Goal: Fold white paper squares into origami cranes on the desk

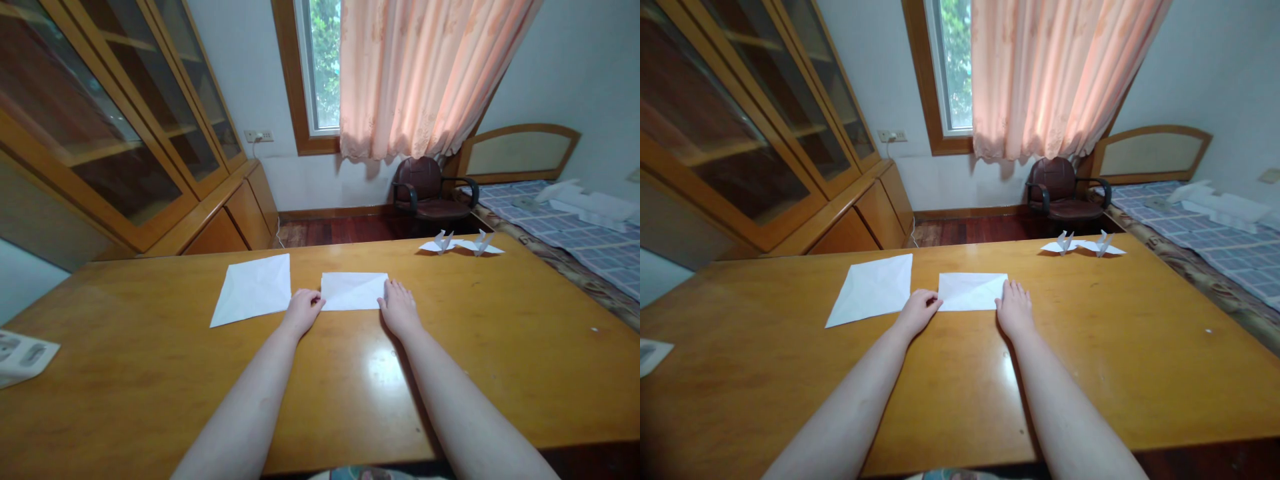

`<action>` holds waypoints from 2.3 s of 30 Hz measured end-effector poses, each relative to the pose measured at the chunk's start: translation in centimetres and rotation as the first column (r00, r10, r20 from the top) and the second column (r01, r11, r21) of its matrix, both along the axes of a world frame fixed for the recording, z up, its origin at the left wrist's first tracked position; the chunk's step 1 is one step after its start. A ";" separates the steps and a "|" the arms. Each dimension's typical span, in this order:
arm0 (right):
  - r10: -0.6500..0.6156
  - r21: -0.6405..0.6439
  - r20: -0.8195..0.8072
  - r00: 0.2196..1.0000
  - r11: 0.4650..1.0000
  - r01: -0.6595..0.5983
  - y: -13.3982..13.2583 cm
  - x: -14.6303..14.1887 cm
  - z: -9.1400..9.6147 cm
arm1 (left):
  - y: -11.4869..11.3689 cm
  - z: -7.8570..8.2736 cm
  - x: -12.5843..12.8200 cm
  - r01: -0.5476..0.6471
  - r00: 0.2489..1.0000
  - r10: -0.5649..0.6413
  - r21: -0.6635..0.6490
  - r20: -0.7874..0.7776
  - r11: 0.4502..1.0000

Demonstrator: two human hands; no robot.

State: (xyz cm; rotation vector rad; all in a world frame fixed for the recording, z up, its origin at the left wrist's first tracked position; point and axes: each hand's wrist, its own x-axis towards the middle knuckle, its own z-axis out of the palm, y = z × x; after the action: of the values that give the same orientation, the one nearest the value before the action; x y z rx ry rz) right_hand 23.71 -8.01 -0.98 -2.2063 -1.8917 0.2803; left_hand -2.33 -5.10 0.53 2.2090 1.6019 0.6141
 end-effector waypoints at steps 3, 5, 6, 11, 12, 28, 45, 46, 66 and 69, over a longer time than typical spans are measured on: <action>-0.006 -0.004 -0.001 1.000 1.000 0.006 0.1 0.1 -0.1 | -0.1 0.2 -0.1 -0.001 1.000 0.001 -0.010 0.010 1.000; -0.011 -0.006 -0.004 1.000 1.000 0.011 0.2 0.2 -0.1 | -0.1 0.3 -0.1 0.010 1.000 -0.010 -0.011 0.011 1.000; -0.011 -0.004 -0.005 1.000 1.000 0.011 0.2 0.2 0.0 | -0.1 0.3 -0.1 0.014 1.000 -0.014 -0.008 0.011 1.000; -0.023 0.008 -0.001 1.000 1.000 0.023 0.5 0.1 0.2 | 0.1 0.0 -0.2 0.039 0.999 -0.038 0.016 -0.024 0.999; -0.028 0.010 -0.001 1.000 1.000 0.028 0.6 0.0 0.2 | 0.1 0.0 -0.2 0.058 0.998 -0.057 0.023 -0.033 0.998; -0.028 0.095 -0.077 0.997 0.995 0.035 2.5 0.4 0.4 | 0.5 0.7 0.3 0.303 0.926 -0.318 -0.104 -0.203 0.947; -0.012 0.124 -0.087 0.996 0.992 0.023 2.5 0.5 0.5 | 0.7 0.3 0.3 0.323 0.924 -0.338 -0.111 -0.177 0.940; -0.014 0.123 -0.086 0.996 0.992 0.025 2.5 0.5 0.5 | 0.7 0.3 0.3 0.325 0.924 -0.339 -0.107 -0.174 0.940; 0.010 0.125 -0.086 0.996 0.992 0.001 2.7 0.5 0.1 | 0.8 0.1 0.4 0.283 0.923 -0.304 -0.120 -0.234 0.952; 0.006 0.129 -0.086 0.996 0.992 0.005 2.8 0.6 -0.2 | 0.8 0.0 0.3 0.290 0.924 -0.309 -0.113 -0.226 0.950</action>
State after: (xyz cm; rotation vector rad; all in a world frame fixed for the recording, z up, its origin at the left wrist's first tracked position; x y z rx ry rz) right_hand 24.32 -5.18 -1.15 -2.0761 -1.8121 0.2422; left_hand -2.04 -4.34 0.54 2.4771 1.3219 0.1979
